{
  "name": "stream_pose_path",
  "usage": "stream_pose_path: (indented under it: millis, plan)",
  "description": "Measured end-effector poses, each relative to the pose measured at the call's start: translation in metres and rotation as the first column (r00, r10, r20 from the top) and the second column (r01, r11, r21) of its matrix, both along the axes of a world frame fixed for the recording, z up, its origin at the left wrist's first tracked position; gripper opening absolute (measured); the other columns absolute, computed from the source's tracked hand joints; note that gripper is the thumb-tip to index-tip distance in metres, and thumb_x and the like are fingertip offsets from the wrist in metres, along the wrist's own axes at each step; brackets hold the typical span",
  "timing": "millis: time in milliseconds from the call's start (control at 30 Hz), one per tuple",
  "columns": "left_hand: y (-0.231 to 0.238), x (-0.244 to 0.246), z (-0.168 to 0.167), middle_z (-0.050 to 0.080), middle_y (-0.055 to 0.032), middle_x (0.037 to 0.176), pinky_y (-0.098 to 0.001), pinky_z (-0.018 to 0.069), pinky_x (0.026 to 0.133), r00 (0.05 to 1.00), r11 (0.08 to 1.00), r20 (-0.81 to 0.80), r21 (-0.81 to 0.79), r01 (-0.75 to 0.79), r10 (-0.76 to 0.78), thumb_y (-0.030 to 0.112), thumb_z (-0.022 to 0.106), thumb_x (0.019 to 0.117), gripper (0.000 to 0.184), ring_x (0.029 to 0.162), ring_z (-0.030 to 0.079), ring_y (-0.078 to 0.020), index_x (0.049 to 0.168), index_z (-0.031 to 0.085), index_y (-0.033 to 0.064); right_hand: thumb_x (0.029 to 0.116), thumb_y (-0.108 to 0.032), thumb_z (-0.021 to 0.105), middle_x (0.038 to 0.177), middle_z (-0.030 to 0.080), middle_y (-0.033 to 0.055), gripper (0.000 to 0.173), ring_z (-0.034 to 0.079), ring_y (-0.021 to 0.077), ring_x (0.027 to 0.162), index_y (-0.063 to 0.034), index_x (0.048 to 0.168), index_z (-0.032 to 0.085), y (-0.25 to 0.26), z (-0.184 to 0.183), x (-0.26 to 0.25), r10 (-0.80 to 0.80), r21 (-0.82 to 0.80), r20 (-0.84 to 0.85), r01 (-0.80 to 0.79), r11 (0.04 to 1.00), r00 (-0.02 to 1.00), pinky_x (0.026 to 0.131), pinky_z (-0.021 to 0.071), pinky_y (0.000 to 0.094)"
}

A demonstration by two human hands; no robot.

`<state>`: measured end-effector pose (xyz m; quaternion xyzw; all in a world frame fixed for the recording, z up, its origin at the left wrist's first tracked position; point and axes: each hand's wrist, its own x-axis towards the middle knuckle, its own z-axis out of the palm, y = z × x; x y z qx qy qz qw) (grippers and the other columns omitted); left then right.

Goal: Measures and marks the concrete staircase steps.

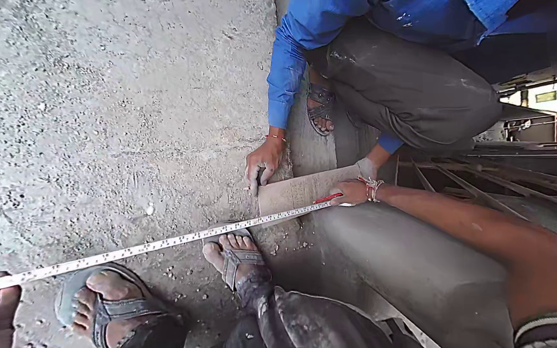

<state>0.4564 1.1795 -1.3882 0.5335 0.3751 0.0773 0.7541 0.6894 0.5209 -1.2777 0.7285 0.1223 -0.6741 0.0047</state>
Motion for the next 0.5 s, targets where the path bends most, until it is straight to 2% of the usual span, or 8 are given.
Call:
stream_pose_path:
  millis: [33,100,133,233,300,367,433,500]
  plan:
    - [0.002,0.001,-0.007,0.070,-0.0073,0.124,-0.0328,0.0589,0.096,0.999,0.999,0.039,-0.040,-0.011,0.013,0.015,0.029,0.1131,0.033,0.114,0.070,-0.0177,0.127,0.056,0.0030,0.1062,-0.043,0.055,0.110,0.066,0.0287,0.049,0.063,0.0438,0.108,0.0039,0.118,0.065,-0.002,0.003,0.001,-0.003,0.009,-0.002,0.003,1.000,1.000,0.096,0.0447,0.0633]
    - [-0.036,0.045,0.034,0.073,-0.0008,0.096,-0.0281,0.0626,0.079,0.943,0.962,-0.200,-0.008,-0.273,0.266,0.021,0.034,0.1139,0.028,0.089,0.074,-0.0123,0.107,0.059,0.0106,0.1060,-0.040,0.056,0.104,0.066,0.0276,0.046,0.063,0.0429,0.102,0.0044,0.113,0.065,-0.006,0.003,0.003,-0.004,0.042,0.010,0.004,0.999,1.000,0.092,0.0451,0.0631]
    - [-0.049,0.065,0.056,0.070,0.0016,0.091,-0.0266,0.0616,0.077,0.900,0.947,-0.307,0.011,-0.322,0.310,0.024,0.035,0.1140,0.025,0.084,0.073,-0.0104,0.104,0.055,0.0130,0.1060,-0.040,0.057,0.103,0.065,0.0273,0.045,0.063,0.0427,0.101,0.0044,0.112,0.065,-0.005,0.003,0.003,-0.008,0.050,0.012,0.007,0.999,1.000,0.091,0.0450,0.0631]
    - [-0.042,0.069,0.057,0.070,0.0008,0.097,-0.0286,0.0614,0.080,0.888,0.942,-0.345,-0.030,-0.333,0.303,0.027,0.035,0.1139,0.023,0.090,0.072,-0.0119,0.113,0.054,0.0135,0.1060,-0.039,0.057,0.100,0.067,0.0235,0.044,0.064,0.0382,0.098,0.0033,0.110,0.067,-0.002,0.006,0.003,-0.080,0.059,0.002,0.080,0.995,0.997,0.091,0.0461,0.0599]
    - [-0.044,0.072,0.059,0.070,0.0058,0.095,-0.0215,0.0596,0.076,0.898,0.946,-0.309,0.015,-0.323,0.312,0.027,0.031,0.1146,0.027,0.085,0.071,-0.0051,0.108,0.055,0.0167,0.1069,-0.039,0.055,0.089,0.068,0.0140,0.041,0.064,0.0256,0.083,0.0003,0.102,0.066,0.009,0.018,0.007,-0.179,0.093,-0.005,0.179,0.979,0.984,0.082,0.0489,0.0498]
    - [-0.049,0.073,0.067,0.068,0.0104,0.094,-0.0155,0.0546,0.077,0.900,0.935,-0.254,0.074,-0.348,0.355,0.025,0.031,0.1146,0.029,0.086,0.068,0.0010,0.106,0.058,0.0192,0.1071,-0.038,0.055,0.082,0.064,0.0102,0.040,0.059,0.0207,0.075,-0.0006,0.097,0.063,0.023,0.029,0.015,-0.197,0.134,0.002,0.195,0.972,0.980,0.075,0.0470,0.0450]
    - [-0.044,0.071,0.070,0.066,0.0084,0.098,-0.0180,0.0538,0.084,0.914,0.945,-0.240,0.050,-0.324,0.326,0.024,0.031,0.1147,0.027,0.092,0.067,-0.0009,0.110,0.057,0.0171,0.1066,-0.038,0.056,0.084,0.061,0.0164,0.041,0.059,0.0297,0.080,0.0021,0.101,0.064,0.027,0.029,0.026,-0.102,0.139,0.053,0.093,0.986,0.993,0.077,0.0455,0.0519]
    - [-0.029,0.068,0.055,0.070,0.0038,0.096,-0.0226,0.0597,0.081,0.910,0.952,-0.292,0.001,-0.307,0.294,0.023,0.031,0.1146,0.027,0.088,0.071,-0.0060,0.110,0.056,0.0137,0.1062,-0.039,0.056,0.090,0.064,0.0204,0.043,0.062,0.0345,0.087,0.0025,0.107,0.066,0.021,0.025,0.036,-0.032,0.100,0.099,0.022,0.995,0.995,0.082,0.0464,0.0552]
